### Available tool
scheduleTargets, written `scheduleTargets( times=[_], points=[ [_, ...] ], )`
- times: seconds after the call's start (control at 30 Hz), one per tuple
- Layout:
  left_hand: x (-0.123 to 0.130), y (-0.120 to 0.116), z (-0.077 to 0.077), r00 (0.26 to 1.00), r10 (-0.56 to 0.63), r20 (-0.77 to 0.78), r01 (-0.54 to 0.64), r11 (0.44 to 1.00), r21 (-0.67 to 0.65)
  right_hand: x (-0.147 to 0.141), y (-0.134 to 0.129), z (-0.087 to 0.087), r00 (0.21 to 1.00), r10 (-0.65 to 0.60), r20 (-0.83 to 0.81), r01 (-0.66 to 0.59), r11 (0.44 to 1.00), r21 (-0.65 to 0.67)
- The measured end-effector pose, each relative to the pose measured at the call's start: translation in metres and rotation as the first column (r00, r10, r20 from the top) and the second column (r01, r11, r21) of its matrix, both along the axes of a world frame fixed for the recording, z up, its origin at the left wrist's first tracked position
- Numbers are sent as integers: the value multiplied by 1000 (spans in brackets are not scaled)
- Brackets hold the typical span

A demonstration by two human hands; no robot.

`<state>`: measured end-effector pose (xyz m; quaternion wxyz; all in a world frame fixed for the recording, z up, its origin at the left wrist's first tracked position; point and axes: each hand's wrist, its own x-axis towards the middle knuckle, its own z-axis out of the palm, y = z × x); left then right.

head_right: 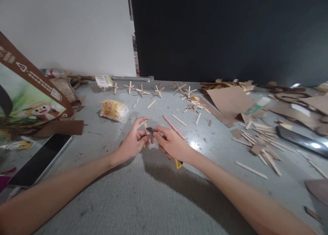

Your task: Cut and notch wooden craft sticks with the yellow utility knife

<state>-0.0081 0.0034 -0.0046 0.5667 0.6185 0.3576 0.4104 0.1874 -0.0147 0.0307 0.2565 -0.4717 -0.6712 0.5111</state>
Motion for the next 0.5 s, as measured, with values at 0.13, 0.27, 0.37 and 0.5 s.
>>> scheduleTargets(
  times=[0.13,0.27,0.37,0.5],
  points=[
    [-1,-2,0,999,-37,-32,38,999,38,-1,2,-6,987,-147,66,106,899,424],
    [-1,-4,-2,992,-97,-79,99,995,22,-2,5,-14,986,-161,39,130,896,425],
    [-1,-6,0,988,-112,-108,114,993,11,-2,7,-17,987,-153,40,124,905,407],
    [-1,-7,1,985,-117,-131,116,993,-13,-2,7,-17,987,-131,98,83,916,392]
  ],
)
